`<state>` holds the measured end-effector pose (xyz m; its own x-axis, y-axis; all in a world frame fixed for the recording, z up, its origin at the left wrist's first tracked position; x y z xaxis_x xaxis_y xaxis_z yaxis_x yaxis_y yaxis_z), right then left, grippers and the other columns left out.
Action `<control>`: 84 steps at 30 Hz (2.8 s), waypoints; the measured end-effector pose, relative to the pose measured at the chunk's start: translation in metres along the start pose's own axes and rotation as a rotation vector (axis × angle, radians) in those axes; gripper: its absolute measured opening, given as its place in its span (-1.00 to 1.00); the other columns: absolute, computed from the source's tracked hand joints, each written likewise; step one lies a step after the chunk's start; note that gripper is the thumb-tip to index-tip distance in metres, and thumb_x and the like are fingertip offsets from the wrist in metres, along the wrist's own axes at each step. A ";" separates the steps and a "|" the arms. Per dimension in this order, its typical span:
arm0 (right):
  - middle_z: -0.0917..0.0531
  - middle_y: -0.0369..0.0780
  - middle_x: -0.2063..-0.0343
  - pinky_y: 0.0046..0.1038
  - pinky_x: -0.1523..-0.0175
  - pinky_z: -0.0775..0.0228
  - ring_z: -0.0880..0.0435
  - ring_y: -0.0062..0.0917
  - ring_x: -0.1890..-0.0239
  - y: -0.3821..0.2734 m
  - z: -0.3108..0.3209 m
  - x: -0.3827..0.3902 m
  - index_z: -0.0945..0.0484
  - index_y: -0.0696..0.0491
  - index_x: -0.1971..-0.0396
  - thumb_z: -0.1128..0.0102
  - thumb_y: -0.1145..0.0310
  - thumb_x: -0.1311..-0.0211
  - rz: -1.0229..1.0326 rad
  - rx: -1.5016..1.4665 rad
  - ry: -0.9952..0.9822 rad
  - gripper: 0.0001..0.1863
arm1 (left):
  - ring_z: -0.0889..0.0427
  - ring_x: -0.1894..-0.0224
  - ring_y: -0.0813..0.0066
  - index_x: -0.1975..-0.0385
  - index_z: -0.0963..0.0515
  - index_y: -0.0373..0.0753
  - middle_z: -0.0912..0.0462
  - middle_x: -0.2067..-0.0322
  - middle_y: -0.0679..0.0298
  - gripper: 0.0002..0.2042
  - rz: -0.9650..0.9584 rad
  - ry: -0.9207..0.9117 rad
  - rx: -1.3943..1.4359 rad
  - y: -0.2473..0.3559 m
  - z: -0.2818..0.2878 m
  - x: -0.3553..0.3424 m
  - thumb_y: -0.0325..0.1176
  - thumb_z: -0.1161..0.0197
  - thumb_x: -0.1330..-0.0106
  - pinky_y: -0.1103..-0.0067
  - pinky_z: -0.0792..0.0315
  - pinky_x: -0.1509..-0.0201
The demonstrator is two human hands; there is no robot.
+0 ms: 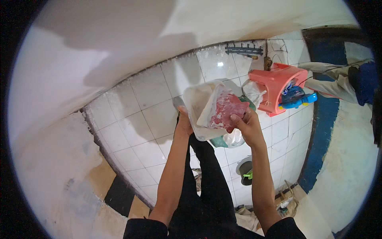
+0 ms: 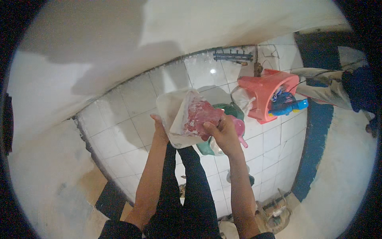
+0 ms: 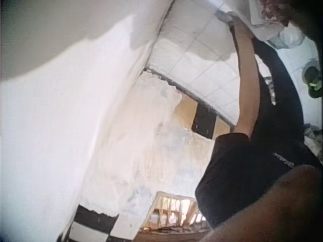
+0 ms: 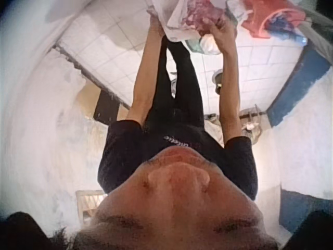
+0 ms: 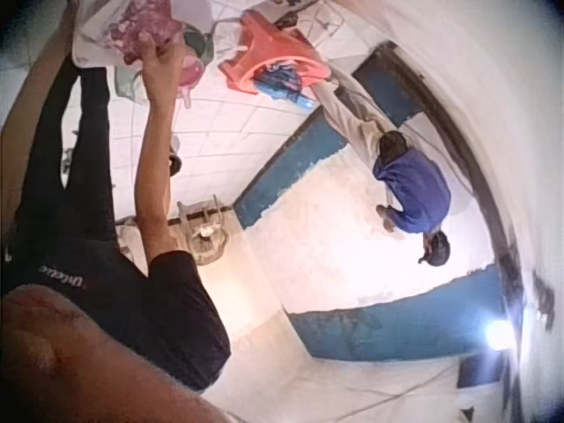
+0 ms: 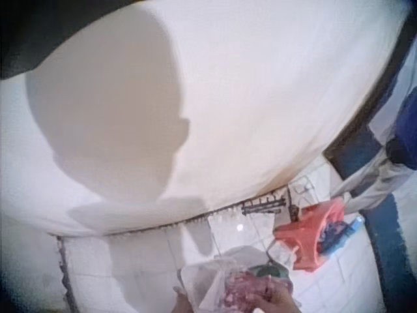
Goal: The person applies plaster to a wall using a putty knife and a tray, smoothing the surface and replenishing the tool from the tray.
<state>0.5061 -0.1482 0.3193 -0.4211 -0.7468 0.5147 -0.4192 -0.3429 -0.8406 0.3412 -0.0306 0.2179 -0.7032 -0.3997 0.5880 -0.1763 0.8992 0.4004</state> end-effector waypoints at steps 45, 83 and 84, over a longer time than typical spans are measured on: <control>-0.62 -0.01 0.47 -0.22 0.23 -0.65 -0.67 -0.20 0.41 0.335 0.042 -0.508 -0.49 0.24 0.39 0.15 0.47 -0.23 -0.036 -0.430 0.245 -0.79 | -0.07 -0.34 -0.43 -0.44 0.12 -0.15 0.10 -0.37 -0.32 0.42 -0.151 -0.116 0.738 -0.083 0.217 -0.109 0.64 -0.24 0.45 -0.32 0.05 -0.31; -0.62 -0.09 0.50 -0.19 0.33 -0.64 -0.65 -0.24 0.46 0.289 0.077 -0.470 -0.48 0.17 0.38 0.19 0.53 -0.22 0.015 -0.340 0.276 -0.81 | -0.10 -0.32 -0.46 -0.43 0.10 -0.20 -0.01 -0.33 -0.36 0.37 -0.031 0.006 0.511 -0.076 0.197 -0.119 0.57 -0.31 0.38 -0.33 -0.08 -0.26; -0.62 -0.10 0.52 -0.20 0.34 -0.64 -0.64 -0.25 0.48 0.306 0.093 -0.493 -0.47 0.15 0.40 0.19 0.51 -0.24 0.002 -0.276 0.257 -0.81 | -0.11 -0.31 -0.46 -0.43 0.10 -0.19 -0.01 -0.33 -0.36 0.37 -0.035 -0.021 0.520 -0.078 0.192 -0.123 0.57 -0.31 0.38 -0.33 -0.08 -0.26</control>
<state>0.6604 0.0619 -0.2078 -0.5953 -0.5681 0.5682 -0.6047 -0.1490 -0.7824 0.3093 -0.0171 -0.0205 -0.7037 -0.4320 0.5642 -0.5150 0.8571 0.0139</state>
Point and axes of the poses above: each hand's wrist, its own x-axis away from the middle knuckle, its own z-axis out of the back of the hand, y = z × x, the point moved 1 cm from there along -x, towards the middle knuckle
